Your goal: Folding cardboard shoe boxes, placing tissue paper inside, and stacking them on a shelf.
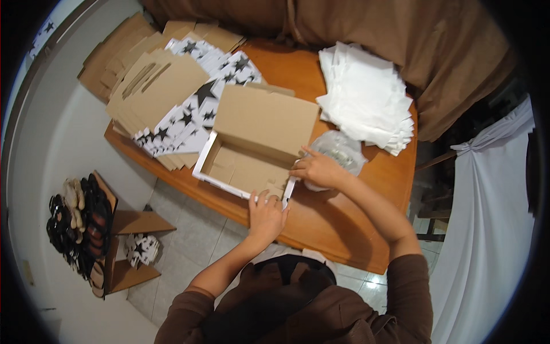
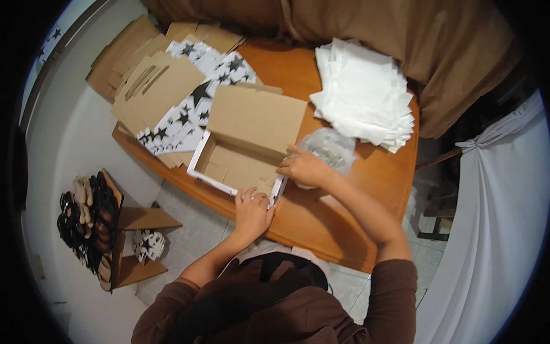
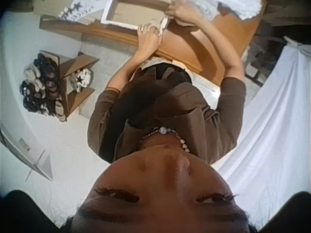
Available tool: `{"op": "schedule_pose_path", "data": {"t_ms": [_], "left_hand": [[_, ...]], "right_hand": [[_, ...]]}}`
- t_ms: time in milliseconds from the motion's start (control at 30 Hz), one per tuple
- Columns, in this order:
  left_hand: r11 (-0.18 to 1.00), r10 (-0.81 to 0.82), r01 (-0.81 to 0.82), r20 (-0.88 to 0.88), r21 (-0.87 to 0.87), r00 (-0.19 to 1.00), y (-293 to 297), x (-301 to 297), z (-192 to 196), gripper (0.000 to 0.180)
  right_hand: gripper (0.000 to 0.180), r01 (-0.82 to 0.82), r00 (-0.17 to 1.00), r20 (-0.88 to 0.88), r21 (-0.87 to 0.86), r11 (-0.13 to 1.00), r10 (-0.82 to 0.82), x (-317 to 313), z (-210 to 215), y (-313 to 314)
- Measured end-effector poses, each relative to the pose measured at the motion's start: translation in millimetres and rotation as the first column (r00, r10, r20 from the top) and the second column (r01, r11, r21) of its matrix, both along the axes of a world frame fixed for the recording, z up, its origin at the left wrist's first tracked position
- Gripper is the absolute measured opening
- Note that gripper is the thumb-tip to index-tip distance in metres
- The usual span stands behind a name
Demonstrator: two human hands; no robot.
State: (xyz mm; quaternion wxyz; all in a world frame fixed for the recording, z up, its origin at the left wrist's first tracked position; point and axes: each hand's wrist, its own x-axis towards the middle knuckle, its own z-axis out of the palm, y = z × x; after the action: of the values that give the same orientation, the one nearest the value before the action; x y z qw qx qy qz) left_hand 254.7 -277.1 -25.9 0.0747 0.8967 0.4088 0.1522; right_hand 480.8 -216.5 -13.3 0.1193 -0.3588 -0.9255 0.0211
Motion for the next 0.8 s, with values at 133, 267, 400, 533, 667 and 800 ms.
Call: {"op": "schedule_pose_path", "data": {"t_ms": [133, 267, 400, 533, 667, 800], "left_hand": [[0.982, 0.01, -0.025, 0.08, 0.187, 0.997, 37, 32, 37, 0.043], [0.953, -0.234, 0.183, 0.203, 0.242, 0.951, 89, 103, 56, 0.039], [0.912, -0.382, 0.347, 0.146, 0.22, 0.913, 139, 184, 36, 0.027], [0.921, -0.379, 0.38, -0.027, 0.092, 0.925, 162, 245, 12, 0.022], [0.926, -0.368, 0.375, -0.107, 0.049, 0.924, 185, 281, -10, 0.022], [0.928, -0.369, 0.373, -0.163, -0.005, 0.915, 195, 297, -26, 0.023]], "right_hand": [[0.023, 0.234, 0.918, -0.325, -0.023, 0.972, -0.229, 36, 33, -14], [0.022, 0.63, 0.712, -0.409, 0.016, 0.776, -0.57, 98, 26, -13], [0.021, 0.781, 0.621, -0.329, 0.18, 0.598, -0.711, 150, -2, -1], [0.03, 0.841, 0.514, -0.148, 0.28, 0.463, -0.845, 180, -19, 5], [0.032, 0.834, 0.468, 0.006, 0.327, 0.444, -0.884, 201, -35, 17], [0.014, 0.862, 0.451, 0.15, 0.183, 0.473, -0.88, 225, -47, 24]]}}
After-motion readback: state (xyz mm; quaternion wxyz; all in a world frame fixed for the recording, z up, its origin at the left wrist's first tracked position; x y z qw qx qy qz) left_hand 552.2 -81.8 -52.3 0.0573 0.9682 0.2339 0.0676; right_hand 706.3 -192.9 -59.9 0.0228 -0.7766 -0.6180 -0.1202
